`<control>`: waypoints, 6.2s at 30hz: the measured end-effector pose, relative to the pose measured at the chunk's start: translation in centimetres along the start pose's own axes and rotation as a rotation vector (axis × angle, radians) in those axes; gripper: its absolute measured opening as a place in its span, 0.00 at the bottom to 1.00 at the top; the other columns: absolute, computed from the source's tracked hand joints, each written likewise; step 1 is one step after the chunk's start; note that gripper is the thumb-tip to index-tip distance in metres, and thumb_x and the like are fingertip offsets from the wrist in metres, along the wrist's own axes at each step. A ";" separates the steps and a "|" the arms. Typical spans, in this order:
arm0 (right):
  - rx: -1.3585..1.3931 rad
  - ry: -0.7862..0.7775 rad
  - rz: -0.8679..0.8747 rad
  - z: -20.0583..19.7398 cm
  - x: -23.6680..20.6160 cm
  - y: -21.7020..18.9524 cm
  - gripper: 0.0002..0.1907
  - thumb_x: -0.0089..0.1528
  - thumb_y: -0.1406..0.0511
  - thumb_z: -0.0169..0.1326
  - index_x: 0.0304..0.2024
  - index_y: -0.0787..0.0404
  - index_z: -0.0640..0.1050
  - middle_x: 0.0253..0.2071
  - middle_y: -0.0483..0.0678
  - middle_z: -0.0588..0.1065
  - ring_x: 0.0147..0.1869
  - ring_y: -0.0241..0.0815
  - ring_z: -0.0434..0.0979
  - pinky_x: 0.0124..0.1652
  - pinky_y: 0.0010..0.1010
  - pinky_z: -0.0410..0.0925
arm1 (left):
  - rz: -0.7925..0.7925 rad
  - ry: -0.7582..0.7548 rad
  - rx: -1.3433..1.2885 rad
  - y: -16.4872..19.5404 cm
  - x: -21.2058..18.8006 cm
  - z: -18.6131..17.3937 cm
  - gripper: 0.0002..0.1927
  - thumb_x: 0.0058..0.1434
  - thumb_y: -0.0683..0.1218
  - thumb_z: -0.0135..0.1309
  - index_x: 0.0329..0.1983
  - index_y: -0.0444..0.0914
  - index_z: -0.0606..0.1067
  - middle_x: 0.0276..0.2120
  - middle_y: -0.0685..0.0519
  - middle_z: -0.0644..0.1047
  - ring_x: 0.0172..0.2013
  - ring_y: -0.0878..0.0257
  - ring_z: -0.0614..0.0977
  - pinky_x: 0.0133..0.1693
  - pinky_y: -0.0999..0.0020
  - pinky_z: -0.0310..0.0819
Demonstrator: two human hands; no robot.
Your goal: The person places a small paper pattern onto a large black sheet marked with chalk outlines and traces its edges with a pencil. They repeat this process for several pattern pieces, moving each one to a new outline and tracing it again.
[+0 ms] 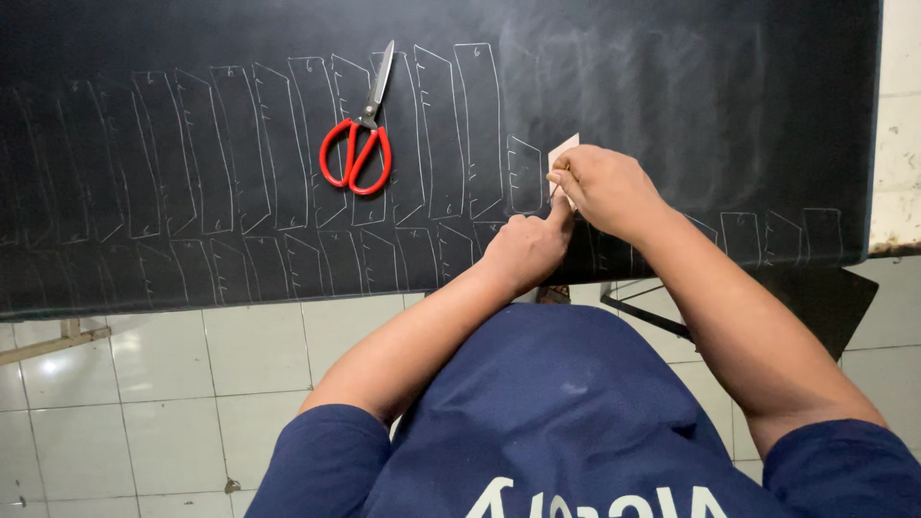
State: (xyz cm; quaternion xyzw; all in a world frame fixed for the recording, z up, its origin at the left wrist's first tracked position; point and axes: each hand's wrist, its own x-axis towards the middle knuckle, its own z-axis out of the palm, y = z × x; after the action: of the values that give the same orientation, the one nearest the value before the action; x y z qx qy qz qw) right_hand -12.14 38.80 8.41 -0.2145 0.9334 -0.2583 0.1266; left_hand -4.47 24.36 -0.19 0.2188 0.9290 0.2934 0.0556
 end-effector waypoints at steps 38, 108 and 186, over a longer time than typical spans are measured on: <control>0.052 0.364 -0.128 -0.7 -0.5 2.6 0.05 0.69 0.65 0.58 0.43 0.62 0.80 0.41 0.51 0.78 0.42 0.52 0.80 0.41 0.38 0.71 | 0.282 0.156 0.431 -0.2 -0.1 -2.1 0.19 0.65 0.46 0.47 0.58 0.37 0.76 0.59 0.44 0.72 0.65 0.51 0.70 0.64 0.43 0.58; 0.049 0.448 -0.197 1.4 -4.7 -0.1 0.04 0.69 0.67 0.57 0.41 0.63 0.78 0.38 0.52 0.77 0.40 0.53 0.79 0.41 0.40 0.71 | 0.020 0.090 0.050 -2.7 2.0 -3.7 0.08 0.59 0.44 0.55 0.39 0.49 0.82 0.57 0.64 0.77 0.69 0.59 0.66 0.67 0.33 0.43; 0.060 0.285 0.093 1.8 -6.7 9.4 0.20 0.62 0.57 0.63 0.57 0.47 0.82 0.35 0.45 0.73 0.40 0.42 0.76 0.40 0.35 0.69 | -0.204 0.283 0.020 1.5 2.5 0.2 0.21 0.61 0.52 0.60 0.58 0.63 0.78 0.74 0.48 0.58 0.75 0.41 0.50 0.68 0.27 0.28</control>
State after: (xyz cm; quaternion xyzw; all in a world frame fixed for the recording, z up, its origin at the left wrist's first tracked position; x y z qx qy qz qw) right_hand -8.81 48.48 2.73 -0.1282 0.9427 -0.3079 0.0109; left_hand -6.10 26.68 0.55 0.0801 0.9478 0.3048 -0.0485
